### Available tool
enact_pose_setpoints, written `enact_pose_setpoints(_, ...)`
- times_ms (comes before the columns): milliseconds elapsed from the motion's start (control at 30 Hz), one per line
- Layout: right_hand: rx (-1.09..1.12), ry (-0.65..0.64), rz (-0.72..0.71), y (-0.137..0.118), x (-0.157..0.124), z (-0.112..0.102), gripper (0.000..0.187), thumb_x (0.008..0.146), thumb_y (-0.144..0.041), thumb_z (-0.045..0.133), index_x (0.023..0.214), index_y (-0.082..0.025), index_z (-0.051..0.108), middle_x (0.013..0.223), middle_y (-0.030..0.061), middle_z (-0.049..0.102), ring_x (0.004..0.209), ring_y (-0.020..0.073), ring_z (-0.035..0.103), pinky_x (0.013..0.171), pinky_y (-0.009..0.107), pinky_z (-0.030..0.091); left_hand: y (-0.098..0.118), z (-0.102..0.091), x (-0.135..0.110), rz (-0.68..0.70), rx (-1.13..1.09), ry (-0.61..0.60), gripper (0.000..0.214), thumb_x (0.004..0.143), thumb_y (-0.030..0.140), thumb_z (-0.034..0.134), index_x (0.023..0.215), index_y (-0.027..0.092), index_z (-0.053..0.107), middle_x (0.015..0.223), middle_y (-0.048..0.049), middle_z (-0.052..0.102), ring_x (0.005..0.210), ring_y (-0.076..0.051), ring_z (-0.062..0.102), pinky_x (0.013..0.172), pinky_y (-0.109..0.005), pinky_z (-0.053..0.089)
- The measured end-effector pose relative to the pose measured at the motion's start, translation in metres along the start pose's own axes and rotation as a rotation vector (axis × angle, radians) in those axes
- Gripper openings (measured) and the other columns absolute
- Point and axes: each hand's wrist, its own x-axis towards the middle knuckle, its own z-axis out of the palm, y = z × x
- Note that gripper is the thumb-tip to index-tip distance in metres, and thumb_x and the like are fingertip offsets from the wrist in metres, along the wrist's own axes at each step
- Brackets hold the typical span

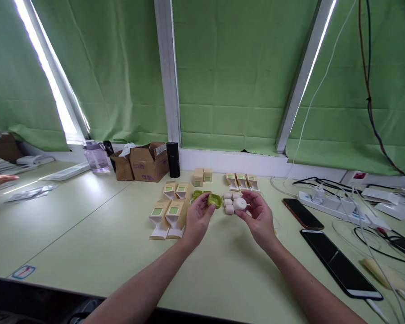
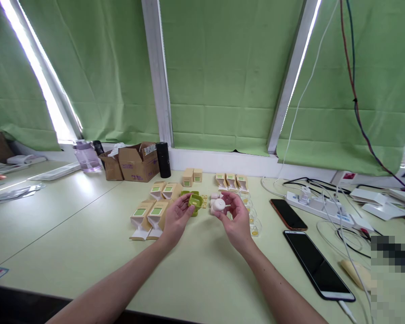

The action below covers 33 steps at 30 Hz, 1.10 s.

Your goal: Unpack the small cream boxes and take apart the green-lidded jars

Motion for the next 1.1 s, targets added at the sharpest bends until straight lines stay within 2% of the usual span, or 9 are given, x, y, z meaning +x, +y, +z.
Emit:
enact_pose_setpoints(133,-0.299,-0.016,-0.140,-0.001,0.005,-0.010,0.036,0.081,-0.028,0.074,0.116,-0.025,0.064,0.109,0.0068,0.068,0.088,0.0218,0.061,0.076,0.037,0.053,0.000,0.000,-0.001,0.002,0.008,0.003,0.054,0.083,0.043,0.082,0.125,0.014,0.063,0.124,-0.0150,0.071,0.118,-0.026,0.068,0.108,-0.041,0.053)
enact_pose_setpoints(233,-0.563,-0.067,-0.277,0.002,0.010,-0.020,0.028,0.083,-0.022,0.064,0.111,-0.025,0.064,0.113,0.0086,0.068,0.095,0.0258,0.063,0.081,0.041,0.052,-0.001,0.000,-0.001,0.002,0.012,0.004,0.054,0.083,0.043,0.082,0.126,0.015,0.064,0.124,-0.0148,0.071,0.118,-0.026,0.068,0.108,-0.041,0.053)
enact_pose_setpoints(300,-0.737,-0.129,-0.335,0.005,0.012,-0.024,0.030,0.082,-0.016,0.059,0.111,-0.025,0.064,0.116,0.0094,0.069,0.101,0.0281,0.063,0.086,0.043,0.052,-0.002,0.000,-0.001,0.003,0.011,0.002,0.054,0.083,0.043,0.082,0.126,0.015,0.064,0.125,-0.0148,0.071,0.118,-0.026,0.068,0.108,-0.041,0.053)
enact_pose_setpoints(500,-1.216,-0.300,-0.343,0.012,0.010,-0.027,0.032,0.076,-0.005,0.062,0.102,-0.023,0.069,0.108,0.0085,0.074,0.102,0.0294,0.060,0.086,0.041,0.043,-0.002,0.000,-0.001,-0.004,0.022,0.003,0.055,0.083,0.043,0.082,0.126,0.015,0.063,0.124,-0.0149,0.071,0.117,-0.027,0.068,0.107,-0.043,0.054)
enact_pose_setpoints(700,-1.351,-0.360,-0.316,0.020,0.009,-0.027,0.034,0.074,-0.002,0.065,0.100,-0.023,0.071,0.104,0.0073,0.077,0.106,0.0285,0.058,0.087,0.040,0.037,0.003,0.001,-0.003,0.016,0.034,-0.011,0.051,0.084,0.042,0.081,0.125,0.016,0.063,0.122,-0.0139,0.071,0.115,-0.026,0.069,0.106,-0.042,0.055)
enact_pose_setpoints(1100,-1.384,-0.408,-0.301,0.028,0.010,-0.028,0.035,0.070,-0.001,0.065,0.097,-0.023,0.073,0.100,0.0078,0.078,0.109,0.0300,0.057,0.086,0.041,0.036,0.001,0.001,-0.003,0.017,0.036,-0.018,0.051,0.085,0.041,0.081,0.125,0.016,0.062,0.123,-0.0138,0.071,0.116,-0.025,0.068,0.106,-0.042,0.055)
